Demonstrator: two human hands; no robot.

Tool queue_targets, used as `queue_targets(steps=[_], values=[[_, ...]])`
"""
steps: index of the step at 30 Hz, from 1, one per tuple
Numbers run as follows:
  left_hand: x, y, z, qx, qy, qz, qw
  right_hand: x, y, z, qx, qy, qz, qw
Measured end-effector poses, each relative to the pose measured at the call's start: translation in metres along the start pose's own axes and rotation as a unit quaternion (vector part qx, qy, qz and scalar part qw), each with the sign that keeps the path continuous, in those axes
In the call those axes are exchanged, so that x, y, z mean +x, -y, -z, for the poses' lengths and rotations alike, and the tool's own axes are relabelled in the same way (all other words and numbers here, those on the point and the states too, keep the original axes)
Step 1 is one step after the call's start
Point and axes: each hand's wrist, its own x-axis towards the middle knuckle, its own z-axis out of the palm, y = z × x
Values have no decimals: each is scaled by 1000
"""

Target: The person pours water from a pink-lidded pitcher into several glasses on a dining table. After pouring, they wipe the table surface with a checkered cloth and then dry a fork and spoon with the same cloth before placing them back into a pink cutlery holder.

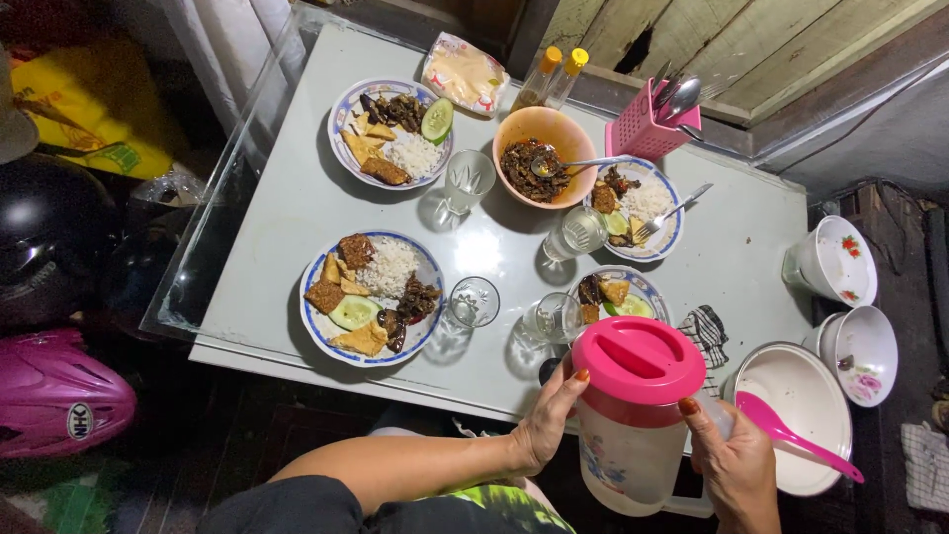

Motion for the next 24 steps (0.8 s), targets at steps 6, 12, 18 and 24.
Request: queue_targets(steps=[6, 12, 18, 24], values=[[0, 4, 11, 16, 0, 47, 999, -7, 13, -6, -38, 3, -27, 999], [-2, -4, 17, -9, 26, 32, 999, -13, 13, -14, -27, -16, -46, 998], [2, 2, 30, 1, 47, 37, 998, -15, 19, -21, -5, -3, -40, 999], [1, 1, 26, -7, 27, 54, 998, -13, 25, -19, -29, -10, -74, 997]])
